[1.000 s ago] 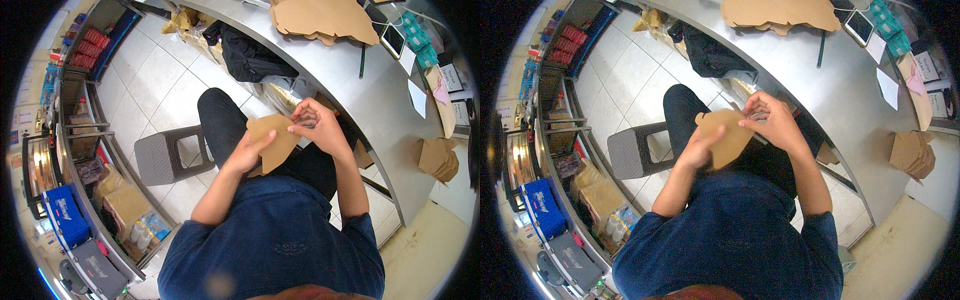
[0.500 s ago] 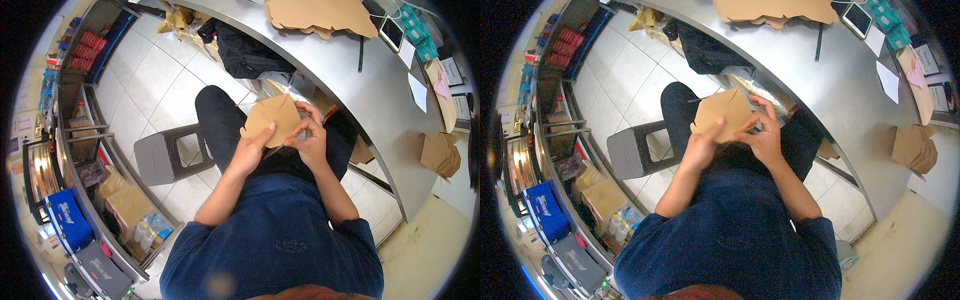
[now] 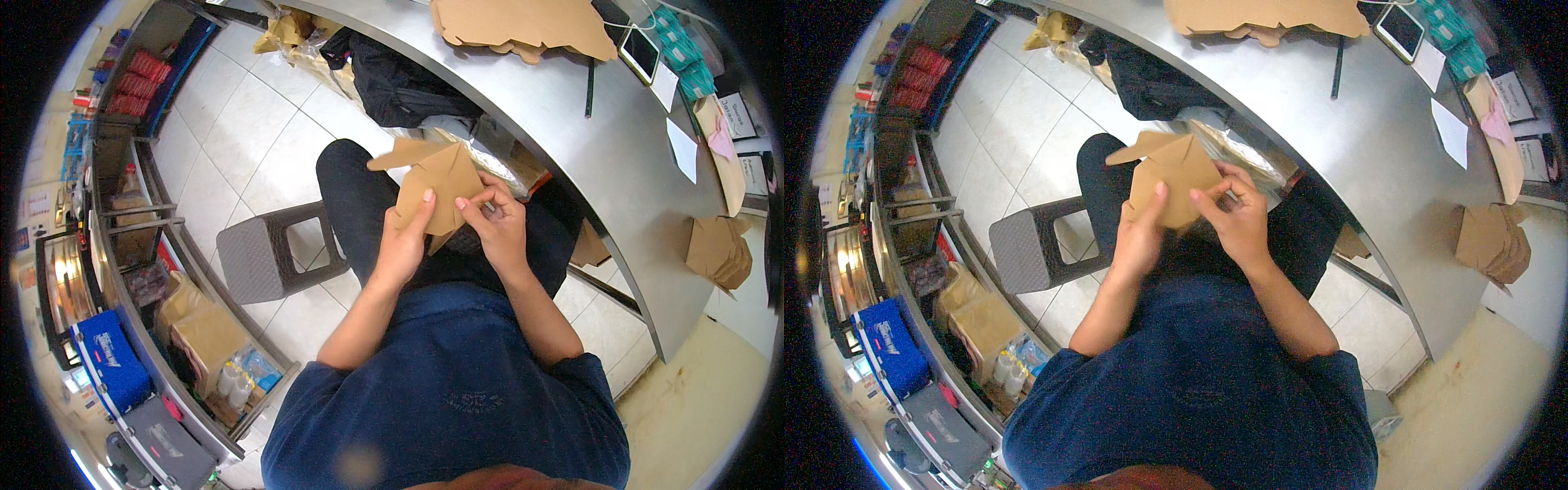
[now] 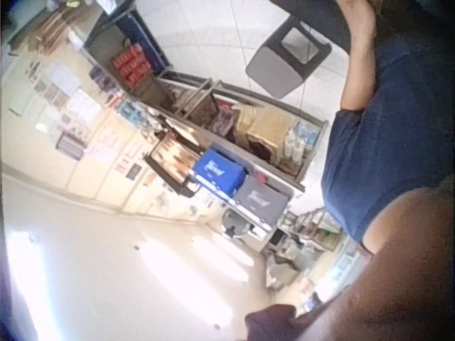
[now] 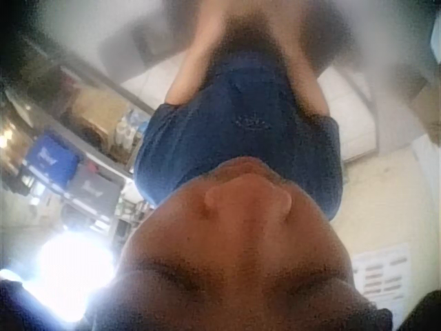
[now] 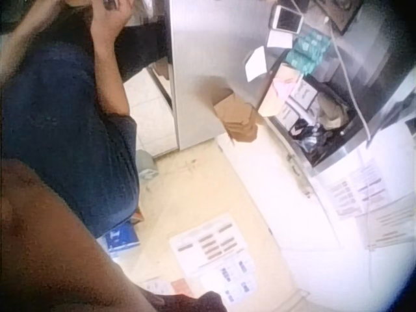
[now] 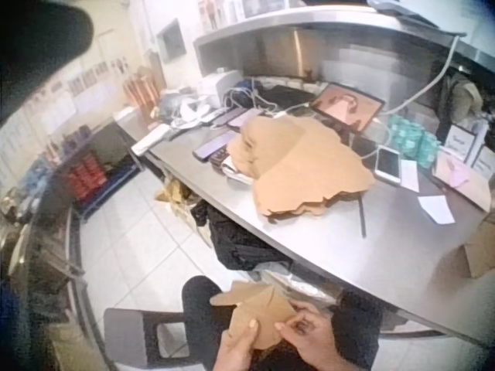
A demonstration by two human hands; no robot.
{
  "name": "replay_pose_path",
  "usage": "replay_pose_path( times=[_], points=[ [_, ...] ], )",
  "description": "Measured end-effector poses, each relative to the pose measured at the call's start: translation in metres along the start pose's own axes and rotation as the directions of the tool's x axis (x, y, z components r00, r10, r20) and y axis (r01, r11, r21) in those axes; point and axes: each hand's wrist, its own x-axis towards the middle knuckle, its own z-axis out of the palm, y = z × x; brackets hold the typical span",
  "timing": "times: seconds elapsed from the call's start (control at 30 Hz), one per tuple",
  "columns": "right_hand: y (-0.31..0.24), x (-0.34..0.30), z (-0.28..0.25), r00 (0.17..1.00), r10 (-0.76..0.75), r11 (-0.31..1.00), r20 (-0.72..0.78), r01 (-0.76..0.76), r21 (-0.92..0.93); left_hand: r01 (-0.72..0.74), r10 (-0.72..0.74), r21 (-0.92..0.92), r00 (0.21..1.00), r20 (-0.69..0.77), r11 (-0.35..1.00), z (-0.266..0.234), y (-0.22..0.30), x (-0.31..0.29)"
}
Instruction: The person sits on a stool and repeatedly folds flat cardboard pieces into small boxes by hand. They pick up each piece, fold the sides and flaps, and place the finished box on the counter to the right.
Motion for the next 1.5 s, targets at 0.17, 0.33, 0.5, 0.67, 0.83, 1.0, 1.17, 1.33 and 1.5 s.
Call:
replay_pose_path(
  times=[0.17,0.33,0.5,0.67,0.83,1.0,1.17,1.33,1.5],
  points=[
    [-0.004,0.000,-0.003,0.993,-0.111,0.992,0.044,0.108,0.059,0.106,-0.106,-0.268,0.994,0.014,0.958,0.008,0.009,-0.003],
    [-0.002,0.000,-0.009,0.997,-0.070,0.985,0.045,0.062,0.161,0.175,-0.100,-0.315,0.965,0.241,0.933,-0.007,0.004,0.001],
    [-0.007,0.001,-0.014,0.968,0.157,0.943,0.196,-0.206,0.261,0.280,0.021,-0.437,0.823,0.568,0.855,-0.029,0.004,-0.002],
    [-0.008,-0.003,-0.022,0.926,0.025,0.999,0.377,-0.014,-0.032,0.346,0.052,-0.482,0.768,0.638,0.805,-0.072,-0.006,0.012],
    [0.001,-0.008,-0.033,0.922,0.041,0.999,0.386,-0.028,-0.041,0.301,-0.068,-0.343,0.831,0.552,0.890,-0.066,-0.002,0.007],
    [0.017,-0.011,-0.035,0.953,0.066,0.931,0.297,0.048,-0.361,-0.079,-0.112,0.302,0.817,0.565,0.950,-0.031,0.020,-0.003],
    [0.016,-0.002,-0.049,0.914,-0.039,0.999,0.403,0.036,0.016,-0.416,-0.091,0.581,0.754,0.650,0.699,-0.034,0.024,-0.002],
    [-0.013,0.014,-0.039,0.973,-0.057,0.998,0.225,0.060,-0.008,-0.630,-0.108,0.637,0.668,0.736,0.445,-0.034,0.001,-0.016],
    [-0.021,0.008,-0.040,0.953,0.011,0.976,0.302,0.055,-0.209,-0.504,-0.165,0.581,0.648,0.744,0.639,-0.038,0.014,-0.004]
  ],
)
